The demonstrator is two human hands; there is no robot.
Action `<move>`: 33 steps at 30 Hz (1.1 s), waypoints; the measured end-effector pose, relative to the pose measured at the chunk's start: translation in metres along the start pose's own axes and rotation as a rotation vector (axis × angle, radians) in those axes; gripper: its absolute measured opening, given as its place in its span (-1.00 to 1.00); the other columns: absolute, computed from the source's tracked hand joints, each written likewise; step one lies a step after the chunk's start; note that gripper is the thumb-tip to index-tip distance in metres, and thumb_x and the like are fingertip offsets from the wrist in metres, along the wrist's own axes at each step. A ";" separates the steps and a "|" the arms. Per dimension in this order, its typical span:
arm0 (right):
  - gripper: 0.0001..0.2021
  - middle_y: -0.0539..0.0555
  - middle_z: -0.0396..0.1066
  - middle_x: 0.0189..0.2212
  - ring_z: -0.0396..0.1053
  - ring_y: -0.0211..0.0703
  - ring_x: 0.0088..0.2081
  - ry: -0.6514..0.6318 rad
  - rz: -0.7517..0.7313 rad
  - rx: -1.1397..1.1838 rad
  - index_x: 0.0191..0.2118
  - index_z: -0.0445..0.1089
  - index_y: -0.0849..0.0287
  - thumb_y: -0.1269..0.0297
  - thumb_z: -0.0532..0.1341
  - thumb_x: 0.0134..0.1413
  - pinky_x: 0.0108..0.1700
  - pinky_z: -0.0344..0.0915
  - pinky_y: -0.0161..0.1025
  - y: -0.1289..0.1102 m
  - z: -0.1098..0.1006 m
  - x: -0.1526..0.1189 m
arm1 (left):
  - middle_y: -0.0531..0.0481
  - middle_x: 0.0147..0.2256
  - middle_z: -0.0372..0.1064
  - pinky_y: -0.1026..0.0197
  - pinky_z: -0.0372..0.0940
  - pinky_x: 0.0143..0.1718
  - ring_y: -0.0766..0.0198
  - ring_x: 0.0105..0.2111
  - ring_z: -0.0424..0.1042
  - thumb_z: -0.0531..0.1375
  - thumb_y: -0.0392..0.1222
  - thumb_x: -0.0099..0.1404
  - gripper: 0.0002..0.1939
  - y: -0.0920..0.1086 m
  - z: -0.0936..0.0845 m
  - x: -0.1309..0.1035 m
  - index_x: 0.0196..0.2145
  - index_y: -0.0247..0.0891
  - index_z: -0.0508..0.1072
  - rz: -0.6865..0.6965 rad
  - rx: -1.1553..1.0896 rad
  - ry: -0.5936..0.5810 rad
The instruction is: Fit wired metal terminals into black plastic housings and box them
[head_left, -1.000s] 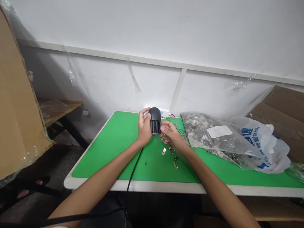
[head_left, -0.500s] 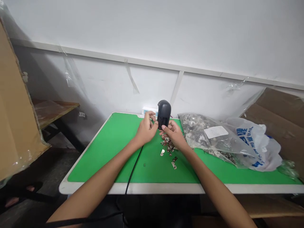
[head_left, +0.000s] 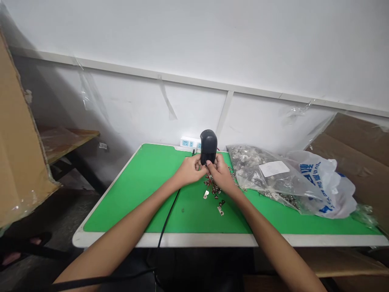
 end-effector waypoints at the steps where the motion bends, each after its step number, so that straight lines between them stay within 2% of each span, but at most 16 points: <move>1: -0.57 0.13 0.52 -0.18 0.51 -0.02 -0.24 0.006 -0.013 -0.042 -0.03 0.21 0.07 -0.17 0.22 0.29 -0.22 0.43 -0.08 -0.001 0.000 -0.001 | 0.19 -0.63 0.17 0.27 0.01 -0.57 0.36 -0.63 0.13 0.22 -0.15 0.11 -0.87 0.000 0.000 0.000 -0.41 -0.19 0.34 0.000 0.017 0.006; 6: -0.64 0.17 0.53 -0.12 0.51 0.08 -0.13 0.033 -0.042 -0.204 0.02 0.22 0.09 -0.06 0.16 0.35 -0.05 0.39 0.02 -0.003 -0.003 -0.003 | 0.16 -0.59 0.25 0.29 0.09 -0.54 0.35 -0.59 0.21 0.23 -0.15 0.10 -0.86 -0.001 0.003 0.000 -0.36 -0.22 0.40 0.001 0.006 0.027; 9: -0.70 0.16 0.51 -0.14 0.48 0.09 -0.12 0.062 -0.086 -0.268 0.02 0.24 0.07 -0.02 0.14 0.37 -0.09 0.36 -0.02 -0.002 -0.002 -0.004 | 0.14 -0.56 0.27 0.30 0.14 -0.53 0.36 -0.57 0.23 0.25 -0.15 0.09 -0.85 -0.003 0.005 0.000 -0.37 -0.24 0.42 -0.011 -0.054 0.032; 14: -0.73 0.13 0.47 -0.21 0.43 0.07 -0.21 0.117 -0.089 -0.310 -0.01 0.27 0.05 -0.01 0.11 0.39 -0.16 0.33 -0.06 0.000 0.002 -0.006 | 0.14 -0.58 0.24 0.33 0.09 -0.56 0.37 -0.58 0.19 0.26 -0.15 0.12 -0.86 -0.011 0.007 0.000 -0.39 -0.27 0.45 -0.026 -0.077 0.050; 18: -0.66 0.09 0.49 -0.30 0.42 0.03 -0.29 0.049 -0.022 -0.282 -0.04 0.30 0.08 -0.10 0.13 0.35 -0.19 0.35 -0.07 -0.005 -0.003 -0.003 | 0.09 -0.53 0.37 0.31 0.21 -0.51 0.33 -0.56 0.31 0.26 -0.17 0.13 -0.82 -0.012 0.006 0.002 -0.30 -0.30 0.51 -0.033 -0.145 0.023; 21: -0.59 0.06 0.47 -0.36 0.42 -0.02 -0.30 0.053 0.021 -0.201 -0.16 0.35 0.09 -0.20 0.16 0.30 -0.21 0.35 -0.10 -0.011 -0.009 0.002 | 0.04 -0.52 0.44 0.28 0.28 -0.50 0.28 -0.54 0.40 0.27 -0.21 0.09 -0.80 -0.009 0.004 0.003 -0.29 -0.30 0.52 -0.065 -0.217 -0.039; 23: -0.54 0.07 0.49 -0.28 0.44 -0.03 -0.22 0.111 0.044 -0.056 -0.17 0.38 0.10 -0.25 0.24 0.21 -0.17 0.39 -0.13 -0.013 -0.012 0.005 | 0.03 -0.52 0.47 0.26 0.33 -0.49 0.25 -0.54 0.45 0.26 -0.25 0.06 -0.81 -0.005 0.005 0.003 -0.30 -0.28 0.51 -0.090 -0.289 -0.144; 25: -0.46 0.09 0.52 -0.21 0.47 -0.05 -0.21 0.097 0.117 0.149 -0.11 0.41 0.10 -0.29 0.33 0.09 -0.21 0.43 -0.17 -0.013 -0.011 0.006 | 0.02 -0.52 0.49 0.24 0.38 -0.47 0.23 -0.53 0.49 0.25 -0.27 0.06 -0.84 -0.001 0.008 0.002 -0.34 -0.27 0.50 -0.107 -0.362 -0.252; 27: -0.40 0.11 0.53 -0.23 0.47 -0.10 -0.34 -0.001 0.227 0.330 -0.06 0.44 0.10 -0.34 0.34 0.03 -0.41 0.41 -0.21 -0.014 -0.006 0.004 | 0.01 -0.51 0.52 0.23 0.41 -0.46 0.22 -0.52 0.52 0.25 -0.28 0.06 -0.88 0.001 0.012 0.000 -0.37 -0.26 0.49 -0.128 -0.418 -0.324; 29: -0.36 0.11 0.54 -0.29 0.41 -0.17 -0.51 -0.063 0.308 0.433 -0.05 0.46 0.10 -0.40 0.27 0.06 -0.60 0.29 -0.24 -0.016 -0.001 0.001 | -0.02 -0.49 0.55 0.25 0.42 -0.45 0.21 -0.50 0.56 0.27 -0.28 0.06 -0.88 0.002 0.016 -0.001 -0.36 -0.26 0.49 -0.165 -0.459 -0.359; 33: -0.36 0.09 0.55 -0.34 0.32 -0.25 -0.64 -0.013 0.335 0.474 -0.07 0.49 0.09 -0.43 0.24 0.08 -0.71 0.18 -0.26 -0.019 0.003 -0.001 | -0.08 -0.48 0.57 0.26 0.44 -0.46 0.20 -0.50 0.59 0.35 -0.28 0.05 -0.82 0.003 0.024 -0.002 -0.33 -0.30 0.51 -0.246 -0.567 -0.336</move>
Point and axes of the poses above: each hand's wrist, its own x-axis towards the middle knuckle, its own z-axis out of the palm, y = z × x, the point moved 1 cm from there along x, towards the middle knuckle
